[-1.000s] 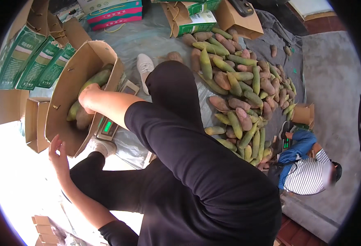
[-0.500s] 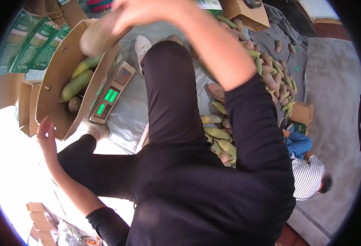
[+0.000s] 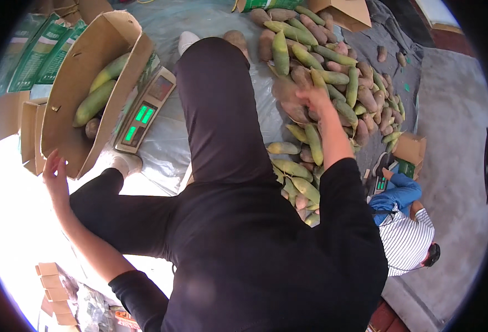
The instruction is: Sorting tubers and placing them into paper bags while checking weights on a scale.
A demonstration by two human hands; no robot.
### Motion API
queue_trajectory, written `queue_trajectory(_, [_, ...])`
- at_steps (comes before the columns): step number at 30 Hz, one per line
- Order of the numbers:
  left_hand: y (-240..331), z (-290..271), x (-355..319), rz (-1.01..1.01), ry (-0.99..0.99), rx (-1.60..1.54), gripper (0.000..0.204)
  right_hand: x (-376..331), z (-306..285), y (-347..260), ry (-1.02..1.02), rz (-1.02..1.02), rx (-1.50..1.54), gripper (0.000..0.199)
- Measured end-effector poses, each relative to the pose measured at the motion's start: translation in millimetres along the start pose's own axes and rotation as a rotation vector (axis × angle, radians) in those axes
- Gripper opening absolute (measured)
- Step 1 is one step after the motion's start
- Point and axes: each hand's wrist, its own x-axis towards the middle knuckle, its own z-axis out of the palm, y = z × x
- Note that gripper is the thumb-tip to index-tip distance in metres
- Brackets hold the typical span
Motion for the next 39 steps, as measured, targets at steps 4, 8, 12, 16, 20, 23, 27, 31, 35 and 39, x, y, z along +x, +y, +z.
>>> queue_trajectory(4, [9.6,8.8,-3.1,0.002,0.027,-0.032,0.031,-5.5,0.4,101.8,-0.041,0.440,-0.172,0.022])
queue_trajectory(8, [30.5,20.6,2.6,-0.045,0.037,-0.099,0.033,9.4,-24.3,140.0,-0.211,-0.080,-0.974,0.010])
queue_trajectory(12, [32.7,13.7,-8.2,0.000,0.120,-0.097,0.034,37.1,8.6,45.4,0.012,0.138,-0.167,0.013])
queue_trajectory(16, [34.7,13.8,-8.1,0.021,0.197,-0.041,0.037,68.0,37.8,-85.4,-0.211,-0.288,-0.035,0.024])
queue_trajectory(20, [33.0,4.5,-13.8,-0.049,0.278,-0.187,0.047,12.7,103.9,-259.3,-0.354,-0.536,-0.174,0.045])
queue_trajectory(23, [37.4,-11.5,-21.4,-0.090,0.283,-0.257,0.050,-26.7,153.8,-337.0,-0.410,-0.757,-0.264,0.044])
queue_trajectory(27, [52.3,-39.6,-24.0,-0.331,0.174,-0.446,0.058,-42.2,212.4,-374.4,-0.466,-0.937,-0.270,0.046])
queue_trajectory(31, [39.1,-56.5,-22.1,-0.442,0.081,-0.280,0.068,-46.7,262.5,-358.2,-0.459,-0.854,-0.230,0.042])
queue_trajectory(35, [21.9,-50.3,-12.3,-0.558,-0.031,-0.282,0.070,-34.9,272.5,-350.6,-0.477,-0.732,-0.316,0.044])
queue_trajectory(39, [14.1,-38.0,-0.7,-0.577,-0.136,-0.423,0.071,-11.9,273.5,-349.4,-0.526,-0.809,-0.346,0.046])
